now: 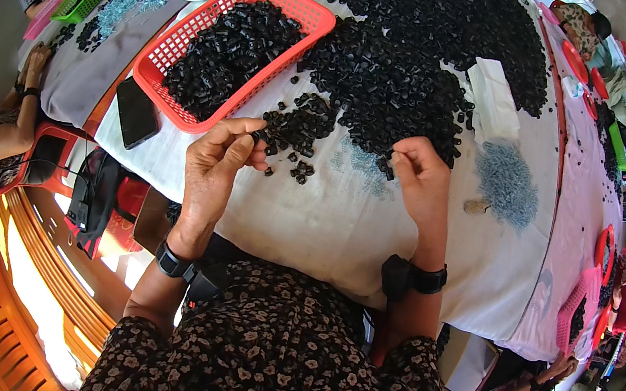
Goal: Sort small black plastic components by inspection and separate specific manufacturing pieces on a shared table workspace.
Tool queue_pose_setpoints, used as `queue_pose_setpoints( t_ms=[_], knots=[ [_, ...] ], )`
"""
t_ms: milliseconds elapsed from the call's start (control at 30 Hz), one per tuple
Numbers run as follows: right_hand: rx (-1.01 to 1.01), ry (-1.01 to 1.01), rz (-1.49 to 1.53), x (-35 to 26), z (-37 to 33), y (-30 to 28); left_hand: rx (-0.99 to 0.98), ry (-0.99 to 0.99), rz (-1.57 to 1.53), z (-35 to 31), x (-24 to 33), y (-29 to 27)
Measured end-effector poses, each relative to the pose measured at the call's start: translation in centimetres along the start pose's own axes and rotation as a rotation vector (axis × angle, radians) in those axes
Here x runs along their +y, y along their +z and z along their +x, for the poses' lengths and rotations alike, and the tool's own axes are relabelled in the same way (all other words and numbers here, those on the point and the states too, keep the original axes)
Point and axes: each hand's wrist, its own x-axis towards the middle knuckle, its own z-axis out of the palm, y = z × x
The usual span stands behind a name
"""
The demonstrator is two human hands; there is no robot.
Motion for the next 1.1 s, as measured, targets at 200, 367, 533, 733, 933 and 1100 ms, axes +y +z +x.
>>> queue_pose_setpoints(
  t_ms=[200,367,533,733,933,1100],
  knots=[
    [-0.207,-0.253,-0.410,-0.6,-0.8,2.8,0.012,0.013,-0.023,0.1,0.7,-0.7],
    [-0.176,-0.379,-0.692,0.0,-1.1,4.0,0.025,0.045,-0.016,0.7,1.3,-2.0],
    [-0.135,-0.403,-0.712,0.9,-1.0,4.4,0.130,0.222,0.332,2.2,1.9,-3.3],
    [-0.081,-0.250,-0.409,-0.2,-1.1,4.5,0.298,0.423,0.757,5.7,2.3,-5.0],
    [-0.036,-0.347,-0.374,0.1,-0.8,4.5,0.365,0.401,1.067,8.6,1.7,-6.8],
    [-0.055,-0.231,-0.277,0.2,-1.0,4.7,0.352,0.441,0.860,10.7,1.5,-8.3]
  ],
)
